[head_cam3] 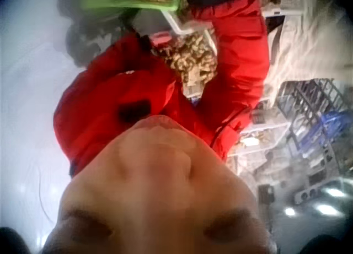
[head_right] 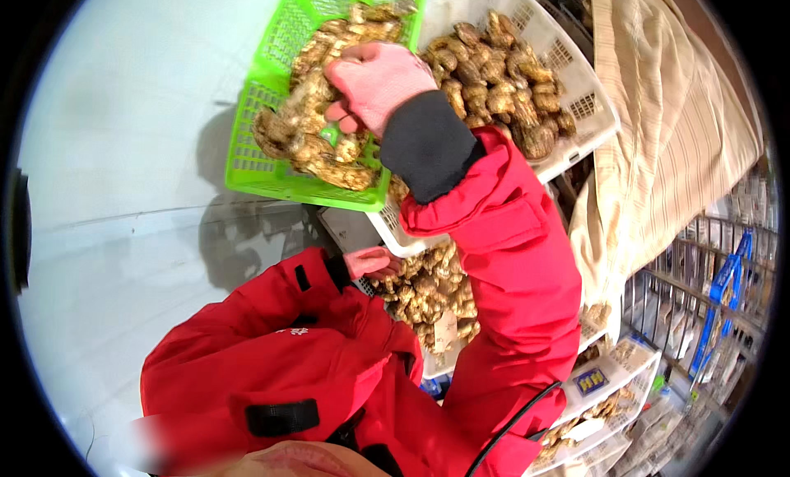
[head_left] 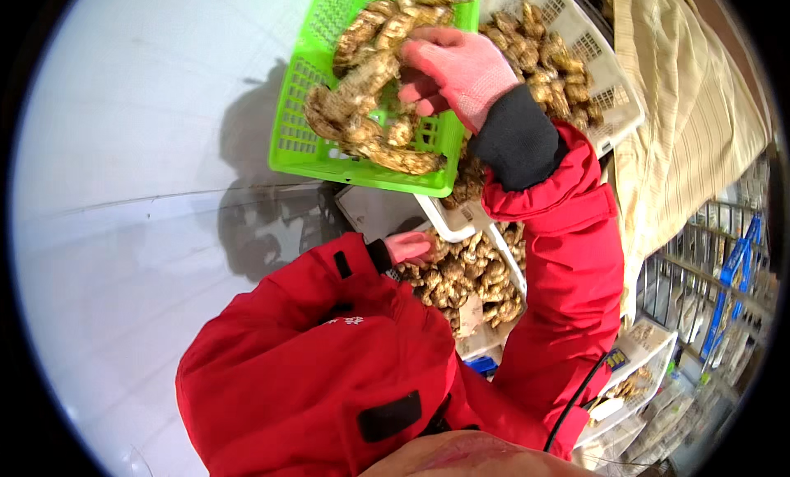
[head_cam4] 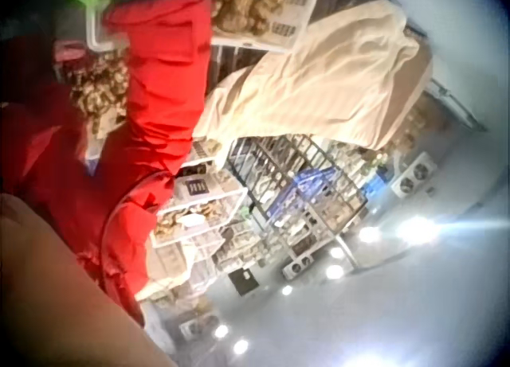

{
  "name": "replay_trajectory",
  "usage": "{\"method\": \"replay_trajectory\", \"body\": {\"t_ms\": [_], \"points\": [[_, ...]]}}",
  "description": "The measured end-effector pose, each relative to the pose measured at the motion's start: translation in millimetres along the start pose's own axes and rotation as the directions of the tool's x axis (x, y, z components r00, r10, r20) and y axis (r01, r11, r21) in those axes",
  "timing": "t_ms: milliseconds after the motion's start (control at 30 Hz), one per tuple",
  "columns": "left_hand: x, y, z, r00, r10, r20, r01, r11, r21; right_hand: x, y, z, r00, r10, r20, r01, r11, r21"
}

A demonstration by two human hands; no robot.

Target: The person sorts matsutake mushrooms from white crates into a green basket. They pick up mushrooms by hand, inspect them, and transfer them between containers while standing in a storage area.

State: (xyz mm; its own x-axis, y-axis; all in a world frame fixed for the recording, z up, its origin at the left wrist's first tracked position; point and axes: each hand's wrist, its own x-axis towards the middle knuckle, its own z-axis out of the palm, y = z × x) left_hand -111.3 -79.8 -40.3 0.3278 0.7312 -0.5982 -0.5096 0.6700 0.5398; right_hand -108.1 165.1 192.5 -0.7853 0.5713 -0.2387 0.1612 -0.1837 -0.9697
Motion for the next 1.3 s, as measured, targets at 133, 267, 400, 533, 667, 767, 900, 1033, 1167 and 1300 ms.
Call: {"method": "replay_trajectory", "body": {"t_ms": [133, 267, 400, 533, 667, 767, 900, 1033, 1167, 1300], "points": [[20, -83, -95, 0.973, -0.033, -0.228, 0.017, 0.997, -0.073, -25, -26, -39, 0.916, -0.351, -0.192, 0.233, 0.858, -0.457], [32, -131, -162, 0.833, 0.049, -0.551, 0.159, 0.933, 0.323, -92, -4, -138, 0.853, -0.226, -0.471, 0.22, 0.973, -0.067], [43, -183, -200, 0.914, 0.222, -0.338, 0.016, 0.816, 0.578, -145, 127, -228, 0.925, 0.038, -0.378, 0.062, 0.967, 0.248], [64, -171, -145, 0.846, -0.209, -0.49, 0.245, 0.97, 0.01, -200, 349, -280, 0.884, 0.106, -0.456, -0.207, 0.962, -0.177], [59, -168, -140, 0.805, -0.089, -0.586, 0.268, 0.937, 0.225, -198, 464, -262, 0.855, 0.414, -0.314, -0.457, 0.311, -0.834], [50, -169, -135, 0.73, -0.031, -0.682, 0.26, 0.936, 0.237, -159, 505, -237, 0.52, 0.739, -0.428, -0.834, 0.33, -0.443], [44, -174, -141, 0.77, -0.05, -0.636, 0.237, 0.948, 0.213, -109, 537, -208, 0.447, 0.765, -0.463, -0.85, 0.201, -0.487], [48, -152, -122, 0.754, -0.091, -0.651, 0.453, 0.788, 0.416, -95, 522, -206, 0.601, 0.747, -0.285, -0.638, 0.233, -0.734], [40, -178, -153, 0.794, 0.051, -0.605, 0.375, 0.742, 0.555, -104, 518, -219, 0.717, 0.651, -0.247, -0.513, 0.255, -0.82], [44, -164, -141, 0.665, -0.193, -0.722, 0.594, 0.722, 0.355, -112, 511, -230, 0.774, 0.532, -0.343, -0.573, 0.358, -0.738]]}}
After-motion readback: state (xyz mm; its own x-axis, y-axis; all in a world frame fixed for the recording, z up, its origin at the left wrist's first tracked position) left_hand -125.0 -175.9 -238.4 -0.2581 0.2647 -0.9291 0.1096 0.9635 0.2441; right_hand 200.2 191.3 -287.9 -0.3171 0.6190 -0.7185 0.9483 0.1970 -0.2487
